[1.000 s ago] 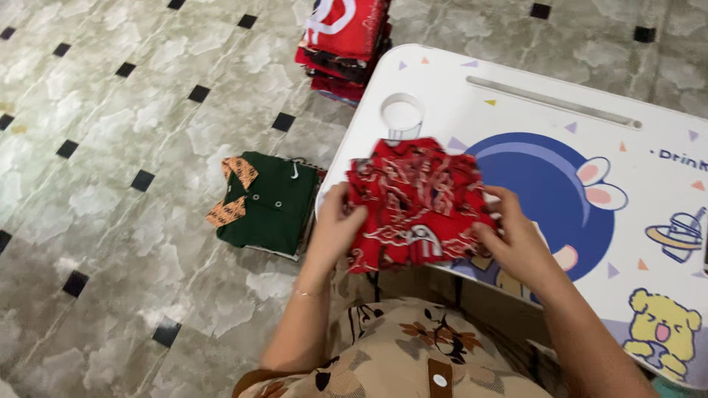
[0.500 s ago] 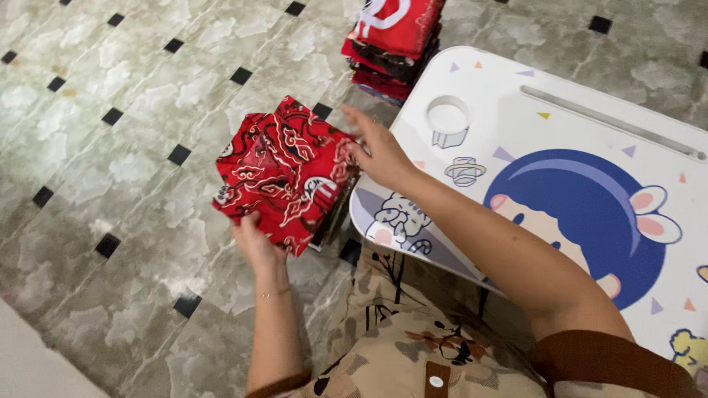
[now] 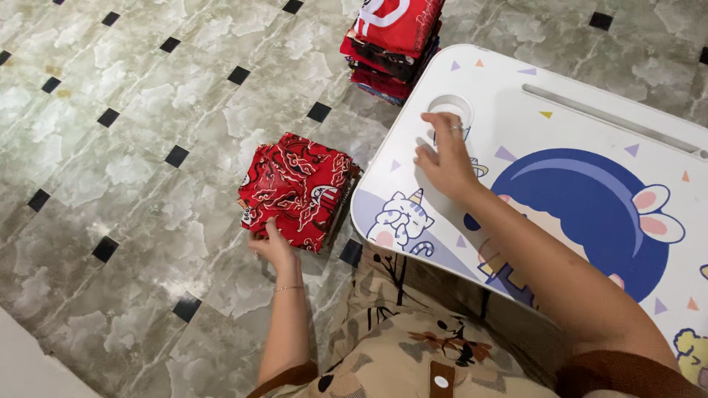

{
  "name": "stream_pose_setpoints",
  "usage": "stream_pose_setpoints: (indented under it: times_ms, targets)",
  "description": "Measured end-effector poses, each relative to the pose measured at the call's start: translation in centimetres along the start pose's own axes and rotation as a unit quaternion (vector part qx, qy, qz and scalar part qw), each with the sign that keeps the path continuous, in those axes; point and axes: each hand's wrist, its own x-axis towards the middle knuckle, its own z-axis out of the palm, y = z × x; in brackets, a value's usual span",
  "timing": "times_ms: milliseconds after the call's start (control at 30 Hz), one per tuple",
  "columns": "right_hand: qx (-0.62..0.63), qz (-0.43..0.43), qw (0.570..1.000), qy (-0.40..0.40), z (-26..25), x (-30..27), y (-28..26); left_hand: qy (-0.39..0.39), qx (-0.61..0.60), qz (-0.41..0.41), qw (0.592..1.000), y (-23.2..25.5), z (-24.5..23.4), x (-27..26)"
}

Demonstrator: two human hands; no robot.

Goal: The person folds several pieces of clothing one by one on a small white tray. They handle a green polo shirt, a red patterned shirt, a pink top, a green Dora the Explorer shirt, a white top, and a dark green patterned top, stacking each folded item to the side.

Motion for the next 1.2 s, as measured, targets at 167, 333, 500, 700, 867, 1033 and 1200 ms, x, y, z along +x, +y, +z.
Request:
stream_pose_setpoints:
  times_ms: [167, 333, 500, 700, 867, 1033, 1200]
  targets:
    - [-0.101, -0.042, 0.994, 0.021, -3.0, -2.8, 0.1, -0.19, -0.167, -0.263, 0.931, 0.2, -0.8, -1.3]
    - [-0.006, 0.092, 0.996, 0.006, -5.3, -5.2, -0.1, -0.214, -0.151, -0.315, 0.912, -0.6, 0.5, -0.9]
    - [-0.076, 0.059, 0.995, 0.027, -5.9, -5.9, 0.4, -0.221, -0.137, -0.312, 0.914, -1.0, 2.3, 0.3]
    - [-0.095, 0.048, 0.994, 0.038, -5.2, -5.3, 1.7, -0.291, -0.142, -0.309, 0.894, -3.2, 6.2, 1.1]
    - [-0.096, 0.06, 0.993, 0.043, -5.5, -5.5, 2.1, -0.309, -0.17, -0.279, 0.893, -5.3, 13.4, -0.3]
    - [-0.082, 0.066, 0.993, 0.056, -5.3, -5.6, 2.0, -0.318, -0.151, -0.335, 0.874, -4.7, 18.9, -1.6]
    - [-0.048, 0.103, 0.993, 0.037, -5.4, -5.4, 1.3, -0.373, -0.102, -0.36, 0.849, -4.5, 20.4, -0.9]
